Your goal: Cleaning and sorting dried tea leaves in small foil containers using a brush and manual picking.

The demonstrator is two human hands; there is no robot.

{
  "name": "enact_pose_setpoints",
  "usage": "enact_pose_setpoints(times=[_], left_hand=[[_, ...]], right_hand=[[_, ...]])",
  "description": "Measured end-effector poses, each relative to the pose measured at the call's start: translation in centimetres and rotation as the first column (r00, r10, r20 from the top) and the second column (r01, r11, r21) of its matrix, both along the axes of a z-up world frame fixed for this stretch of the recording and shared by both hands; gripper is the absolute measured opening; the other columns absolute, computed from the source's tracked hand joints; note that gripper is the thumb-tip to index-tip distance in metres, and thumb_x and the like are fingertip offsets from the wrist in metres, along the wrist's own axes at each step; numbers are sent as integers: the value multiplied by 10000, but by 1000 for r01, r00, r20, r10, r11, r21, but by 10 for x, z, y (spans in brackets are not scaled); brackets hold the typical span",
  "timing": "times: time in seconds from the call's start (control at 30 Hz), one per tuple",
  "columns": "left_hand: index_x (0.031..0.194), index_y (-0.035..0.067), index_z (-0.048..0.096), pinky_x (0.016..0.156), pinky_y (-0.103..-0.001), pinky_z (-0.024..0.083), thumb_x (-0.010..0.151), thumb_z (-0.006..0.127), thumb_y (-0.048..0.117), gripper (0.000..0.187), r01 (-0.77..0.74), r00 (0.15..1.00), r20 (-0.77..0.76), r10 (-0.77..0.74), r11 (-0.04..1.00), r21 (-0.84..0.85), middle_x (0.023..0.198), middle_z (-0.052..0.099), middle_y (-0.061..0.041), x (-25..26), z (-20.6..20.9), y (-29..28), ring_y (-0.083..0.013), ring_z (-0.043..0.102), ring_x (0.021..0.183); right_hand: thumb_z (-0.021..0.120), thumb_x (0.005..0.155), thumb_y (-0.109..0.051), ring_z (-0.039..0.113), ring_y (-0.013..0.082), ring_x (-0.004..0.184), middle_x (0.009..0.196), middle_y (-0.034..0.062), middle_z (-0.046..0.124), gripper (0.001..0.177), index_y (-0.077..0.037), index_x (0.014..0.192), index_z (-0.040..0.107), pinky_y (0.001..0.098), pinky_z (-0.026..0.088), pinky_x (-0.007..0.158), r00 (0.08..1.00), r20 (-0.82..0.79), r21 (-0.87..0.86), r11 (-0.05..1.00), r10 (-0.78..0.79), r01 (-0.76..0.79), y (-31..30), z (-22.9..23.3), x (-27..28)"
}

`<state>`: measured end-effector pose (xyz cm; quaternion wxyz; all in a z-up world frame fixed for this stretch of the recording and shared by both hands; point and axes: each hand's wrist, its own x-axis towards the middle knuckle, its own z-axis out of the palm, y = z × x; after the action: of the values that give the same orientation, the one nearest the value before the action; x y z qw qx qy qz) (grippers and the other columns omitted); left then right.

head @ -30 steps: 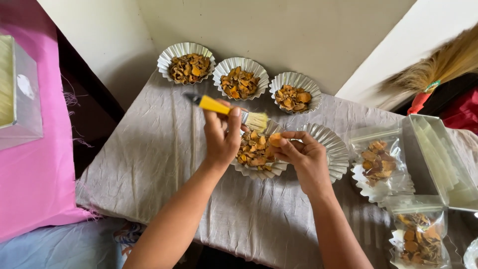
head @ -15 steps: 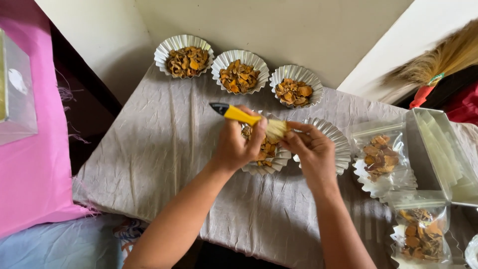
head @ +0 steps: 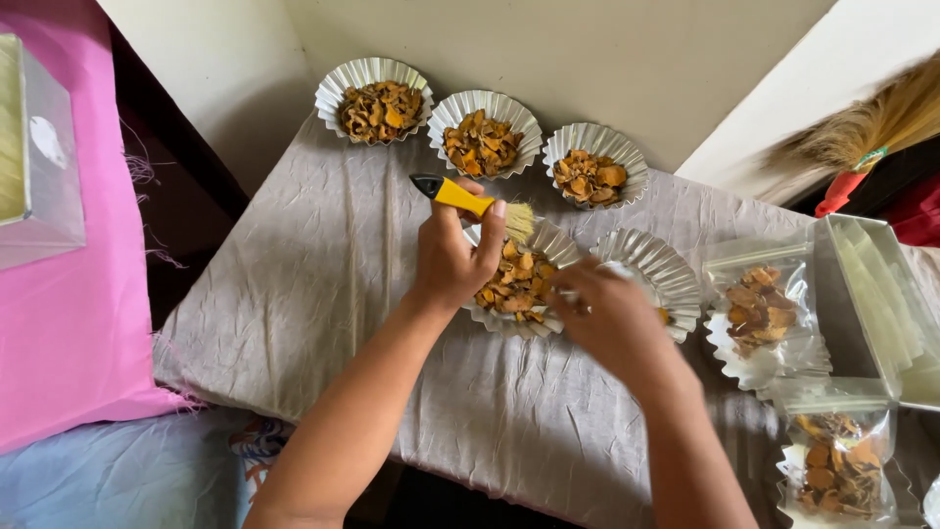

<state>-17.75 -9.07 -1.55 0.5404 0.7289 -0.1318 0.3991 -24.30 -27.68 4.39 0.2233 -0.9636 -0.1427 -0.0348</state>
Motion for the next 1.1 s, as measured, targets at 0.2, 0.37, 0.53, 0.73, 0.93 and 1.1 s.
enact_pose_setpoints(times=[0.2,0.37,0.53,0.73,0.93,1.1], left_hand=[[1123,75,539,670,-381,625,976,671,289,291,-7,999,-36,8,1000,8,793,714,-131,4,-8,-3,-299,744,718],[1121,91,538,645,-401,625,981,656,326,298,39,997,-62,-40,999,-8,780,715,-132,3,-7,1,-297,737,694],[1131,92,497,681,-404,631,1011,634,335,304,187,980,-27,-199,954,-236,826,680,-124,-3,2,-2,-248,705,710],[1094,73,499,762,-342,604,952,739,245,328,408,911,51,-410,872,-269,876,662,-84,-14,7,-14,-175,696,800],[1059,25,569,729,-403,615,964,724,246,287,178,984,15,-178,984,3,822,695,-184,-3,4,-2,-327,740,768],[1076,42,535,703,-396,615,986,687,233,260,324,946,51,-321,944,-61,814,685,-147,-12,4,-26,-279,726,726]], right_hand=[[722,860,-440,746,390,903,972,179,735,402,-90,1058,744,508,605,797,979,-190,-346,928,71,-135,29,-23,20],[652,945,-375,746,353,799,815,141,752,284,-126,1004,775,486,601,758,993,-122,-160,987,-3,-17,28,-16,14],[767,892,-280,790,177,734,758,80,798,195,-150,1025,821,308,623,751,971,-197,514,829,-136,220,23,9,4],[593,949,51,728,444,949,1064,374,689,212,160,1122,646,540,632,859,936,-344,939,5,74,345,14,-15,9],[615,947,43,744,401,932,1051,341,704,241,144,1161,657,490,627,885,932,-361,931,-46,27,362,6,-14,15],[647,948,10,753,370,900,1019,292,715,207,91,1134,687,482,647,856,930,-366,930,-32,-21,366,5,-13,9]])
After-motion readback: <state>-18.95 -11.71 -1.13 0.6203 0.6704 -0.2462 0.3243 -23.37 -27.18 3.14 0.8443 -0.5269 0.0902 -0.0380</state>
